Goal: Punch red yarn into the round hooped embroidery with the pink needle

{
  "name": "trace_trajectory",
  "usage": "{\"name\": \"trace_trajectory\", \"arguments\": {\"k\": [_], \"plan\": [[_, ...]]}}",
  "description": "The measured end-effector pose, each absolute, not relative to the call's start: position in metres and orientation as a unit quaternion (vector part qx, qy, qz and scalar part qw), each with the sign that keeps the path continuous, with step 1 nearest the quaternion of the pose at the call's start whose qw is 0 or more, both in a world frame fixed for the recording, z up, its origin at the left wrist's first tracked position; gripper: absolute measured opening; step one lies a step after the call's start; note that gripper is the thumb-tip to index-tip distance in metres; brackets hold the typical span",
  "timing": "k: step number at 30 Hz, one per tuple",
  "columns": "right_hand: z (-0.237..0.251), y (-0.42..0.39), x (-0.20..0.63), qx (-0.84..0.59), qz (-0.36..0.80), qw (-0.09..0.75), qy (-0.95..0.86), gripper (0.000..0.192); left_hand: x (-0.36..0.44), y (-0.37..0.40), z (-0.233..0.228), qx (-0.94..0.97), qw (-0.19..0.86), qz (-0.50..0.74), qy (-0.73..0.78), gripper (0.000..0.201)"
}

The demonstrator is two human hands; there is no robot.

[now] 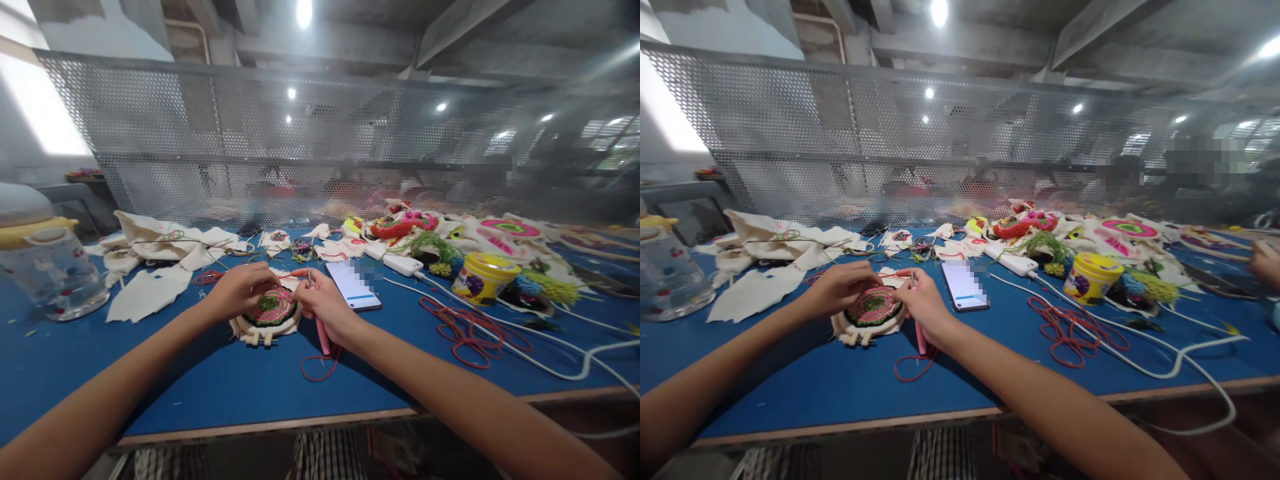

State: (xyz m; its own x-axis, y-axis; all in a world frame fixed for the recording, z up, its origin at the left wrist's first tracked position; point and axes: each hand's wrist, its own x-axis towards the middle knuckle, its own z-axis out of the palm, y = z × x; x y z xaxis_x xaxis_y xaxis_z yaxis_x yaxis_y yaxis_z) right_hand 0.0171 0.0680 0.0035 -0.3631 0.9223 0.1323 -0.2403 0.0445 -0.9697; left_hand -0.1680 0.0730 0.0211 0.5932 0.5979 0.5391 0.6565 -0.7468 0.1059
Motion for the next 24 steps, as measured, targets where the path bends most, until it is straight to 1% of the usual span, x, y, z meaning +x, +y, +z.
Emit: {"name": "trace_trajectory", "arguments": {"k": [10,16,24], "plan": [[0.002,0.07,0.017,-0.306,0.624,0.486,-0.53,0.038,-0.179,0.079,0.026,-0.885,0.095,-0.263,-0.371,0.015],[0.003,0.069,0.017,-0.305,0.632,0.49,-0.517,0.037,-0.187,0.084,0.025,-0.876,0.129,-0.261,-0.385,0.017],[0.002,0.07,0.017,-0.303,0.638,0.492,-0.509,0.039,-0.192,0.086,0.026,-0.868,0.135,-0.251,-0.406,0.018]]}}
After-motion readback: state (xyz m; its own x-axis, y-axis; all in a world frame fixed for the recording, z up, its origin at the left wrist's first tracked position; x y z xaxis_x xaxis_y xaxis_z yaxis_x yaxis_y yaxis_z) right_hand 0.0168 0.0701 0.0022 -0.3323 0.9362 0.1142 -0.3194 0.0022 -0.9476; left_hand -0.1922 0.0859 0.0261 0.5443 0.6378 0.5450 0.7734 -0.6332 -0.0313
